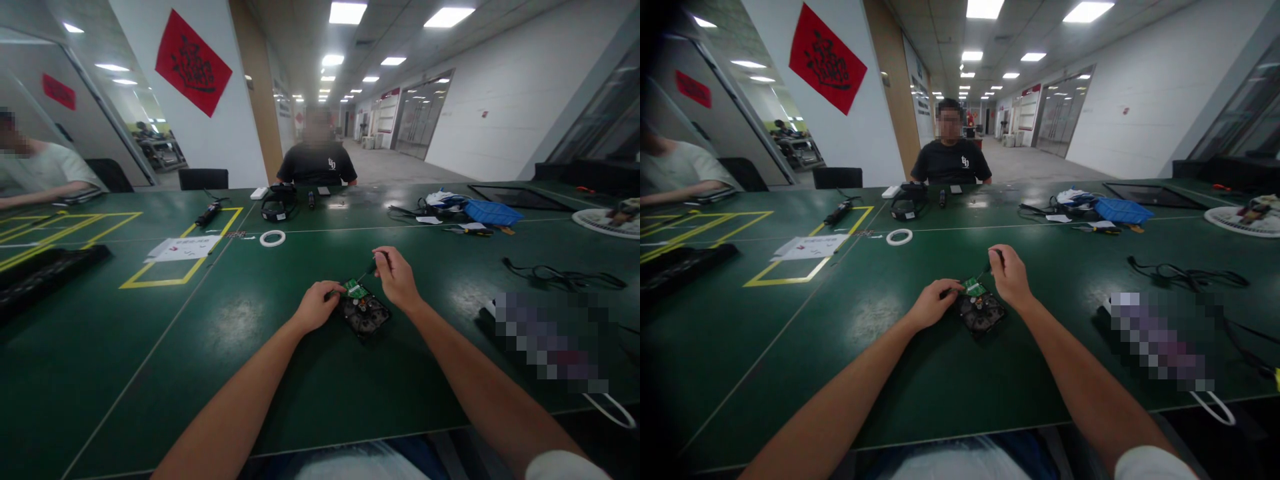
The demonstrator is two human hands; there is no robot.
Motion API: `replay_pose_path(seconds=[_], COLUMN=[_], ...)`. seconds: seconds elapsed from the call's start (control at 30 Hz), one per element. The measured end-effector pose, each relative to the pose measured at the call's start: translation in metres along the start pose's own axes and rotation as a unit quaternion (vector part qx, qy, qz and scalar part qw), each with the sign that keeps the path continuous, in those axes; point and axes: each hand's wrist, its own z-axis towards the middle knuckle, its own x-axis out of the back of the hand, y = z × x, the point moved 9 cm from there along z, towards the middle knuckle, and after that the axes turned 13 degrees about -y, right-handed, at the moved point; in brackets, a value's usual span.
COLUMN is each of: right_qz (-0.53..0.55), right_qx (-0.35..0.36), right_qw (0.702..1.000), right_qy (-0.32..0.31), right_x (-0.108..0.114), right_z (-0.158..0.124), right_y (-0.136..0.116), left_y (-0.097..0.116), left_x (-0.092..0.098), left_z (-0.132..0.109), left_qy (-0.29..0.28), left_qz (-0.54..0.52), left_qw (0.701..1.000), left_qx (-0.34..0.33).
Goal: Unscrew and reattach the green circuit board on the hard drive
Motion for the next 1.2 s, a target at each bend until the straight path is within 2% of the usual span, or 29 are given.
replay_pose_path(seconds=[0.07,0.17,0.27,0.37,0.5,0.57,0.6,0.67,0.73,0.8,0.87,0.93,1.2], right_qz=[-0.054,-0.077,-0.103,-0.139,-0.202,-0.244,-0.268,-0.324,-0.382,-0.41,-0.415,-0.414,-0.405], right_qx=[0.01,0.023,0.019,0.026,0.074,0.084,0.074,0.016,-0.088,-0.153,-0.162,-0.147,-0.106], right_qw=[0.999,0.997,0.995,0.989,0.959,0.945,0.944,0.943,0.919,0.891,0.882,0.885,0.895], right_qy=[0.003,-0.016,-0.001,0.052,0.186,0.202,0.178,0.073,-0.046,-0.124,-0.152,-0.154,-0.156], right_x=[-0.002,-0.01,-0.012,-0.004,0.029,0.042,0.045,0.04,0.031,0.023,0.018,0.013,-0.002], right_z=[-0.002,-0.003,-0.005,-0.01,-0.019,-0.016,-0.011,0.003,0.01,0.009,0.007,0.007,0.007], right_y=[-0.002,-0.004,-0.005,-0.013,-0.031,-0.028,-0.02,0.009,0.052,0.085,0.1,0.104,0.099], left_y=[-0.001,-0.003,-0.005,-0.005,-0.007,-0.008,-0.009,-0.009,-0.009,-0.011,-0.013,-0.016,-0.015], left_x=[0.0,0.0,-0.001,-0.001,0.0,0.0,0.0,0.0,0.0,0.001,0.002,0.004,0.005], left_z=[0.0,0.0,0.0,0.0,-0.001,-0.001,-0.001,-0.001,-0.001,-0.001,-0.002,-0.003,-0.004], left_qy=[0.001,0.001,0.002,0.004,0.015,0.017,0.016,0.014,0.011,0.012,0.017,0.022,0.026], left_qz=[0.0,-0.003,-0.007,-0.011,-0.027,-0.036,-0.039,-0.045,-0.051,-0.063,-0.078,-0.087,-0.091], left_qw=[1.0,1.0,1.0,1.0,1.0,0.999,0.999,0.999,0.999,0.998,0.996,0.995,0.994], left_qx=[0.0,0.002,0.003,-0.001,-0.006,-0.002,0.0,0.003,0.004,0.013,0.027,0.039,0.051])
